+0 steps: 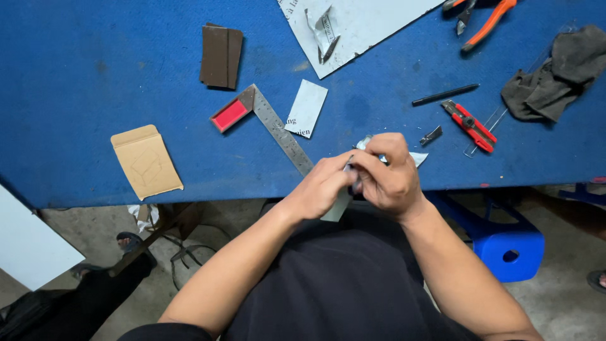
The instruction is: The person measures and cuts small rectangular metal sheets using a utility knife and a metal ruler on a blue workbench. They peel off protective film from the cut pieces and stack them, then repeat the cutting process on another sheet.
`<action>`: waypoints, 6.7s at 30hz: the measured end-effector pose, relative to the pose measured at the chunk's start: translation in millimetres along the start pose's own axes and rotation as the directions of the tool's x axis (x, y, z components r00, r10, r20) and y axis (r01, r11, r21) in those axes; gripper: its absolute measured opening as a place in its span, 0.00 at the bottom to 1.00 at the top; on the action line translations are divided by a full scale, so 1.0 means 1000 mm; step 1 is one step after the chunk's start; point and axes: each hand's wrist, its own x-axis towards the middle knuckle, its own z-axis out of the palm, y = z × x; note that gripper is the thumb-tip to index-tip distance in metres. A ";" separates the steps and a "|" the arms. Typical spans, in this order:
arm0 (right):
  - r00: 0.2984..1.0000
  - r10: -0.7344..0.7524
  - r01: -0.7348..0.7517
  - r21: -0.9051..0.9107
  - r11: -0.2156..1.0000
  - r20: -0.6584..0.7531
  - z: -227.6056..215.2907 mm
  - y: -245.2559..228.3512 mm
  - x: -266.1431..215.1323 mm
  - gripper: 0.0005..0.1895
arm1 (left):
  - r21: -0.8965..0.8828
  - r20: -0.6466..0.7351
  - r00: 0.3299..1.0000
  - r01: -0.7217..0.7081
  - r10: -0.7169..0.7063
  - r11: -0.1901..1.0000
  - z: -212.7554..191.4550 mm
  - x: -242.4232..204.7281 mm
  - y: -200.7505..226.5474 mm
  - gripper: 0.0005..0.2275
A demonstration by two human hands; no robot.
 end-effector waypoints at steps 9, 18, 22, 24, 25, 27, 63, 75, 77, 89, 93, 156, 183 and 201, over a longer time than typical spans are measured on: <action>0.989 0.070 -0.050 -0.153 0.987 0.130 0.001 -0.014 -0.016 0.08 | -0.307 -0.299 0.954 -0.104 0.008 0.946 0.008 0.003 -0.010 0.21; 0.993 0.015 -0.028 0.116 0.993 0.114 0.017 -0.035 -0.022 0.09 | -0.225 -0.465 0.885 -0.160 0.038 0.961 -0.012 0.005 -0.023 0.24; 0.990 0.019 -0.042 0.169 0.985 0.139 0.019 -0.049 -0.024 0.08 | -0.255 -0.496 0.868 -0.173 0.025 0.951 -0.025 0.006 -0.021 0.23; 0.985 0.001 -0.036 0.202 0.979 0.170 0.016 -0.054 -0.021 0.08 | -0.354 -0.562 0.826 -0.191 -0.045 0.915 -0.031 0.007 -0.024 0.26; 0.986 0.002 -0.037 0.200 0.979 0.170 0.016 -0.056 -0.023 0.08 | -0.355 -0.560 0.827 -0.191 -0.045 0.915 -0.035 0.008 -0.024 0.26; 0.975 -0.009 -0.045 0.239 0.970 0.222 0.016 -0.059 -0.027 0.10 | -0.326 -0.603 0.795 -0.167 -0.068 0.931 -0.043 0.009 -0.024 0.26; 0.394 0.901 -0.863 -0.411 0.295 -0.180 -0.047 0.086 -0.118 0.21 | 0.693 -0.721 0.657 0.681 0.221 0.238 -0.245 0.081 -0.040 0.43; 0.311 0.906 -0.701 -0.575 0.422 0.286 0.014 0.012 -0.051 0.33 | 0.801 -0.573 0.736 0.595 0.361 0.057 -0.231 0.066 -0.045 0.38; 0.350 0.871 -0.629 -0.602 0.492 0.345 0.028 0.012 -0.053 0.34 | 0.794 -0.587 0.729 0.603 0.350 0.075 -0.223 0.062 -0.037 0.38; 0.708 0.679 -0.679 -0.077 0.730 0.192 0.037 0.058 -0.104 0.13 | 0.796 -0.158 0.923 -0.091 0.350 0.599 -0.050 0.018 -0.040 0.27; 0.685 0.723 -0.725 0.179 0.665 0.086 0.041 0.018 -0.079 0.13 | -0.073 -0.220 0.940 0.250 -0.260 0.965 0.014 0.023 -0.082 0.22; 0.328 0.945 -0.722 0.650 0.237 0.019 0.069 0.038 -0.033 0.17 | 0.321 -0.447 0.882 0.001 0.150 0.947 0.011 0.055 -0.044 0.10; 0.800 0.600 -0.596 0.104 0.796 -0.007 0.067 0.024 -0.010 0.39 | -0.804 -0.149 0.939 0.067 -0.309 0.591 0.030 0.032 -0.033 0.35; 0.721 0.687 -0.691 -0.020 0.723 -0.089 0.062 0.073 -0.008 0.04 | 0.392 -0.664 0.717 0.094 0.212 0.915 -0.132 0.074 -0.032 0.13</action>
